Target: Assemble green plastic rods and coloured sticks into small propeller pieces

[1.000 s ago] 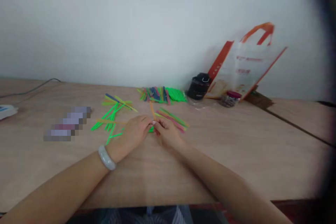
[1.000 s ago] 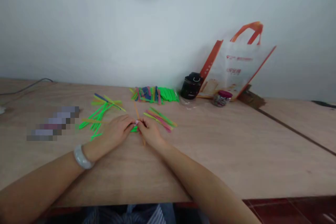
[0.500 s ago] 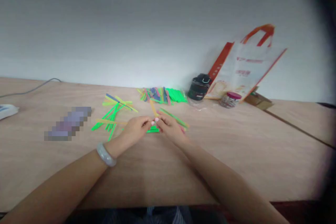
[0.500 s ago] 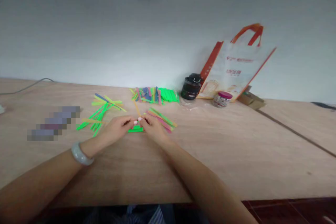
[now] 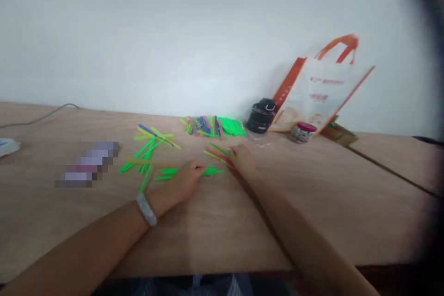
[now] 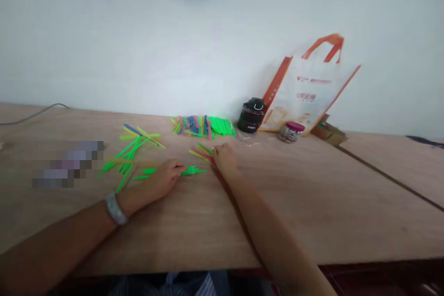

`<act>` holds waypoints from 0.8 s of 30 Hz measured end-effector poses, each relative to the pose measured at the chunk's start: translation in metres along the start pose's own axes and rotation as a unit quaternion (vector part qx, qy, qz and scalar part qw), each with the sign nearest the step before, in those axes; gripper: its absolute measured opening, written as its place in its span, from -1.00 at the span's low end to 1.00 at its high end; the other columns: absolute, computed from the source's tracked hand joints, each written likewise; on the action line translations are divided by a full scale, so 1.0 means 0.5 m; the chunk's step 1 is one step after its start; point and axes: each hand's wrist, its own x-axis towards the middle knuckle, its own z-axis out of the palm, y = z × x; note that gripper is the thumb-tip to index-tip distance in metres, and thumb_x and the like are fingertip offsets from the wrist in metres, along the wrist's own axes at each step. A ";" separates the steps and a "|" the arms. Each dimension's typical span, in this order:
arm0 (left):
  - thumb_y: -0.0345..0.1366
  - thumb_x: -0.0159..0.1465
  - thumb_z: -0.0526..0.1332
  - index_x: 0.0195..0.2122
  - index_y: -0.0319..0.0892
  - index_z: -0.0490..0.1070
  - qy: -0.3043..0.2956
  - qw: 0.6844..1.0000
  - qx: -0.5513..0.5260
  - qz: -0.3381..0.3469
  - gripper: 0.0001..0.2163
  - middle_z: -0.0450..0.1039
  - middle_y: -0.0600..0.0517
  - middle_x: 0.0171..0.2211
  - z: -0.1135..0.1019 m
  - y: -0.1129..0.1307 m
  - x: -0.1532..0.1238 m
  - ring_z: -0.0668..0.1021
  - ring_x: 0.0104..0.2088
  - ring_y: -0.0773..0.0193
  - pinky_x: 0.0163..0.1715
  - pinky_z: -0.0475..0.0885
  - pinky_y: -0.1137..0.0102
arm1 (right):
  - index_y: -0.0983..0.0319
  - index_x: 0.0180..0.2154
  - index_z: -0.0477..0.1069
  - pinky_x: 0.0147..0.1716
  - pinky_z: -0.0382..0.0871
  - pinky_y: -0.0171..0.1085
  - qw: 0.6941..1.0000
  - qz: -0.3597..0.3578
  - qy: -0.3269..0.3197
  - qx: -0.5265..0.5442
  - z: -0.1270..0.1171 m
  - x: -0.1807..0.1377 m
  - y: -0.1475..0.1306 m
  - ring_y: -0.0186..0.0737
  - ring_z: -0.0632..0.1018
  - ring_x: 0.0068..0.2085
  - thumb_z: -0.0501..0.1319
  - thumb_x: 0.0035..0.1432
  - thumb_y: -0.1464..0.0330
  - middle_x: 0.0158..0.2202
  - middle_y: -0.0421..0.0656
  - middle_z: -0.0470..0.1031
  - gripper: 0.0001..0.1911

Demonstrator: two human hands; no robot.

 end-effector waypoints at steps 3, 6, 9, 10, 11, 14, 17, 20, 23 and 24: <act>-0.48 0.28 0.01 -0.06 -0.23 0.41 0.010 0.999 0.032 0.002 -0.72 0.39 -0.16 -0.03 0.014 -0.009 -0.005 0.42 0.00 0.16 0.05 0.34 0.16 | 0.32 -0.26 0.53 -0.10 0.24 -0.20 0.997 -0.011 -0.032 -0.076 0.010 -0.003 -0.002 -0.09 0.45 -0.13 -0.02 0.28 0.32 -0.21 0.08 0.46 -0.63; -0.51 0.27 -0.01 -0.04 -0.21 0.40 0.013 1.000 0.019 0.002 -0.69 0.40 -0.14 -0.01 0.016 -0.020 -0.006 0.43 0.01 0.18 0.06 0.34 0.17 | 0.30 -0.22 0.52 -0.11 0.25 -0.21 0.992 -0.026 -0.052 -0.116 0.013 -0.004 0.000 -0.09 0.46 -0.13 -0.04 0.29 0.30 -0.20 0.07 0.48 -0.62; -0.55 0.26 -0.03 -0.05 -0.20 0.40 0.012 1.000 0.006 0.007 -0.66 0.42 -0.11 -0.04 0.017 -0.026 -0.004 0.44 -0.01 0.21 0.04 0.36 0.20 | 0.30 -0.22 0.52 -0.12 0.25 -0.22 0.991 -0.035 -0.050 -0.118 0.013 -0.005 0.000 -0.11 0.47 -0.15 -0.05 0.30 0.31 -0.20 0.06 0.48 -0.62; -0.56 0.25 -0.03 -0.05 -0.20 0.40 0.008 1.000 0.005 0.009 -0.66 0.43 -0.10 -0.05 0.017 -0.026 -0.004 0.45 -0.02 0.21 0.04 0.36 0.21 | 0.30 -0.22 0.52 -0.12 0.25 -0.23 0.991 -0.035 -0.048 -0.117 0.012 -0.006 0.000 -0.11 0.47 -0.15 -0.05 0.30 0.31 -0.20 0.06 0.49 -0.61; -0.55 0.25 -0.03 -0.05 -0.20 0.40 0.005 1.000 0.006 0.009 -0.66 0.43 -0.10 -0.05 0.017 -0.025 -0.003 0.44 -0.02 0.22 0.04 0.35 0.21 | 0.30 -0.21 0.51 -0.12 0.25 -0.23 0.992 -0.034 -0.046 -0.116 0.012 -0.007 -0.001 -0.12 0.48 -0.15 -0.05 0.30 0.31 -0.20 0.06 0.49 -0.62; -0.51 0.26 -0.01 -0.02 -0.20 0.37 -0.007 1.000 0.026 0.000 -0.69 0.40 -0.10 -0.03 0.005 -0.017 -0.003 0.43 -0.01 0.21 0.04 0.35 0.25 | 0.29 -0.16 0.49 -0.13 0.25 -0.24 0.993 -0.030 -0.039 -0.111 0.008 -0.011 -0.007 -0.10 0.47 -0.13 -0.03 0.29 0.30 -0.19 0.04 0.49 -0.65; -0.43 0.27 0.04 -0.06 -0.21 0.38 -0.024 0.994 0.099 -0.038 -0.75 0.41 -0.11 -0.07 -0.041 -0.008 -0.006 0.43 -0.03 0.16 0.00 0.35 0.23 | 0.29 -0.10 0.47 -0.14 0.26 -0.25 0.994 -0.020 -0.037 -0.102 0.003 -0.014 -0.011 -0.10 0.47 -0.11 -0.01 0.28 0.29 -0.15 0.05 0.49 -0.65; -0.37 0.27 0.06 -0.22 -0.26 0.43 -0.067 0.968 0.202 -0.133 -0.82 0.46 -0.17 -0.20 -0.119 -0.019 -0.017 0.50 -0.15 0.09 -0.10 0.39 0.21 | 0.29 -0.10 0.46 -0.13 0.25 -0.25 0.994 -0.019 -0.033 -0.100 -0.001 -0.017 -0.014 -0.11 0.46 -0.11 -0.02 0.28 0.29 -0.13 0.04 0.48 -0.64; -0.30 0.24 0.10 -0.31 -0.27 0.46 -0.142 0.931 0.236 -0.241 -0.81 0.49 -0.16 -0.38 -0.184 -0.058 -0.036 0.54 -0.34 0.06 -0.28 0.43 0.22 | 0.29 -0.12 0.47 -0.12 0.25 -0.24 0.994 -0.028 -0.030 -0.100 -0.003 -0.018 -0.017 -0.12 0.46 -0.11 -0.03 0.28 0.29 -0.13 0.04 0.48 -0.64; -0.28 0.19 0.15 -0.37 -0.27 0.47 -0.171 0.917 0.236 -0.272 -0.83 0.49 -0.17 -0.43 -0.196 -0.075 -0.043 0.54 -0.36 0.02 -0.33 0.43 0.22 | 0.29 -0.13 0.47 -0.11 0.25 -0.25 0.994 -0.031 -0.031 -0.100 -0.004 -0.019 -0.019 -0.12 0.46 -0.11 -0.02 0.28 0.29 -0.13 0.04 0.48 -0.65</act>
